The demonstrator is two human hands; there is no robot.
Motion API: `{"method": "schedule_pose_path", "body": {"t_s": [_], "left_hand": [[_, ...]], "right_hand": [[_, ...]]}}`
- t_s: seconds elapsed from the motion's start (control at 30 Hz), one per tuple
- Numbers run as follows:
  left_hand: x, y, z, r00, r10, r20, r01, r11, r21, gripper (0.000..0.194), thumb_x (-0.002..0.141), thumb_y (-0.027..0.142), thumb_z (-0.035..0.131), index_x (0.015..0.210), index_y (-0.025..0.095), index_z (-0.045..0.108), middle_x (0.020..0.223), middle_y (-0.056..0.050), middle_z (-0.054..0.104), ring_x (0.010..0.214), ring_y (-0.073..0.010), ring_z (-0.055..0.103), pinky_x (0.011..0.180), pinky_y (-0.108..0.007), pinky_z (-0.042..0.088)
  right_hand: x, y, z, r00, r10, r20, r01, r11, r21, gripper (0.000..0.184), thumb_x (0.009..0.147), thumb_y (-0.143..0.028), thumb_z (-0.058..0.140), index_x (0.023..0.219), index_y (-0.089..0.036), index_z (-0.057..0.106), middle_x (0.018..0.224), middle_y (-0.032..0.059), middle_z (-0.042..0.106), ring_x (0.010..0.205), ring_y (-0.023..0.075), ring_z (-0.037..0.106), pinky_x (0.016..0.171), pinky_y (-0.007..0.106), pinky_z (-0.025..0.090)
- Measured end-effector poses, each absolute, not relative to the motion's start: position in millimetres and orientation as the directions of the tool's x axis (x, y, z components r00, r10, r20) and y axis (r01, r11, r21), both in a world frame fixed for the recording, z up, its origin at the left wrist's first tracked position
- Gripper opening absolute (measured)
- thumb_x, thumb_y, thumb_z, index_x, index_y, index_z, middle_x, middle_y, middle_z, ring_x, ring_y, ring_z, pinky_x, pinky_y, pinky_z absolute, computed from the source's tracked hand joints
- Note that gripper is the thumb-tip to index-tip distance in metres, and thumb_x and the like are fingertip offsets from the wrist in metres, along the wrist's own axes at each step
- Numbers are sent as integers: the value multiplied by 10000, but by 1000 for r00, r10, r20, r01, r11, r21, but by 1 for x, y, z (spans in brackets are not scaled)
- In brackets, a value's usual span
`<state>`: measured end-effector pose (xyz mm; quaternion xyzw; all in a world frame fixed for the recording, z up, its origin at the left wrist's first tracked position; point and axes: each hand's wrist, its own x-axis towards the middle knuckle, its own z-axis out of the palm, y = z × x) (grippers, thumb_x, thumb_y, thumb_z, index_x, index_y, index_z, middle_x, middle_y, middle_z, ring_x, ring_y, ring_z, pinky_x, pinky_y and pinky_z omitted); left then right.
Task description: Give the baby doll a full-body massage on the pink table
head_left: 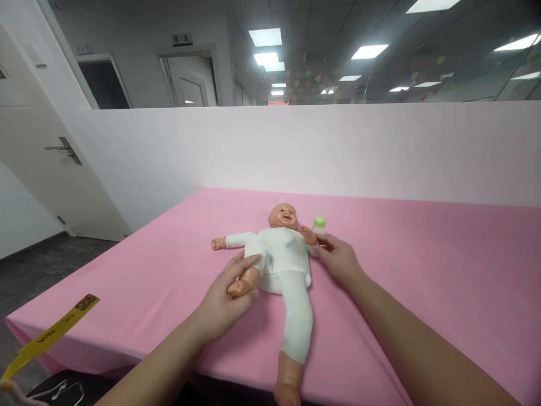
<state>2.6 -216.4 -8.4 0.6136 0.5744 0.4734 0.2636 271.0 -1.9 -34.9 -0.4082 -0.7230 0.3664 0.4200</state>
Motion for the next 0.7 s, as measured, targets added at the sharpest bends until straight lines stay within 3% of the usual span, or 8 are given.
{"method": "schedule_pose_path", "body": {"t_s": [0.2,0.43,0.7], "left_hand": [[-5,-247,-15,-171,959,225,470,-121,874,643,892,278,640,1518,337,509,1665,-25,344,1585,-281,258,1304,-519,217],[-7,-264,-21,-184,963,199,457,-95,884,638,902,287,639,1517,377,500,1655,2,367,1585,-266,266,1307,-525,206],[-8,-265,-25,-205,957,204,457,-90,885,656,877,283,660,1513,367,525,1639,-12,403,1564,-288,316,1300,-522,228]], "right_hand": [[295,29,-39,-73,973,221,258,232,-938,355,804,-401,824,1104,-217,779,1100,66,786,1000,259,731,881,374,575],[317,58,-61,-36,993,-109,53,-107,-993,301,791,-385,867,894,-128,749,821,117,747,675,179,677,617,272,601],[323,69,-66,-59,979,-196,78,-191,-978,274,834,-270,833,1054,-145,729,787,82,718,615,157,661,530,231,596]]}}
